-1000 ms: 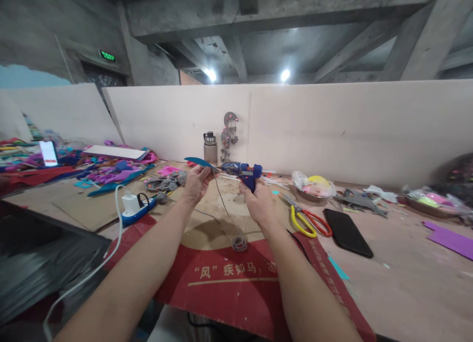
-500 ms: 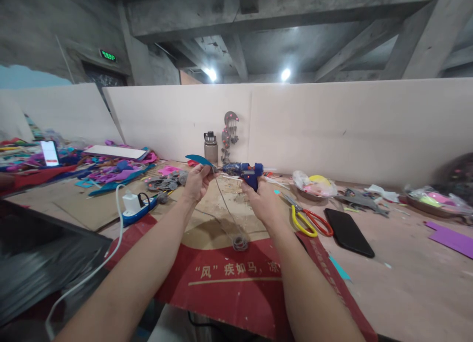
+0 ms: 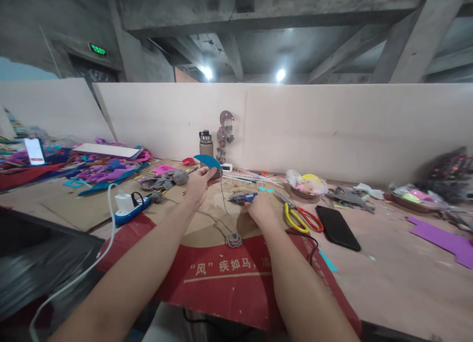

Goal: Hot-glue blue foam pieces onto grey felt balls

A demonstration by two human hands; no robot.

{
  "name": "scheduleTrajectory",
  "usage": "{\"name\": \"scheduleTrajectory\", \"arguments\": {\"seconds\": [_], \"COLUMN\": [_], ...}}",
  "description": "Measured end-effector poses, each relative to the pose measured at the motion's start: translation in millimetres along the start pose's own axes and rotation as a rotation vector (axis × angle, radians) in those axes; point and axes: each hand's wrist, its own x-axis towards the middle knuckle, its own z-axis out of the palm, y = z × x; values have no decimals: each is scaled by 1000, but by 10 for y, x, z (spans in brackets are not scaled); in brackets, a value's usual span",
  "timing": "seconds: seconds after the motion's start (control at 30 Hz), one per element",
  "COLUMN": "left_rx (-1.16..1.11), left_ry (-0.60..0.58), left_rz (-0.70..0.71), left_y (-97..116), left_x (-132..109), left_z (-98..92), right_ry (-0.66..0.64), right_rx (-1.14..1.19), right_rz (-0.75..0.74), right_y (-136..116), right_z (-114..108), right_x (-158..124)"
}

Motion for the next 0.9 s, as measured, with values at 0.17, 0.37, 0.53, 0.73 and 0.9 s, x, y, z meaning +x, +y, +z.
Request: {"name": "scheduleTrajectory", "arguments": {"seconds": [0.17,0.37,0.53,0.73,0.9], "left_rx": [161,408,392,258,226], "left_ry": [-33,-89,-82,-78,-91], "left_rz": [14,85,57,-57,-119], "left_y": [-14,-38,-23,-19,-6], "left_x": [-113,-185,-219,-228,-230], "left_z": [106,149,179,197,203], "right_ry": [129,-209,-106,3,78], "right_rx": [595,1474,1378,1228,1177], "right_rz": [-53,-5,19,20,-15], "right_y": [-267,-621,-581,-520,-492], "right_z": [-122,-120,-179,-225,-212], "right_x": [-44,-202,-207,-168,-146]}}
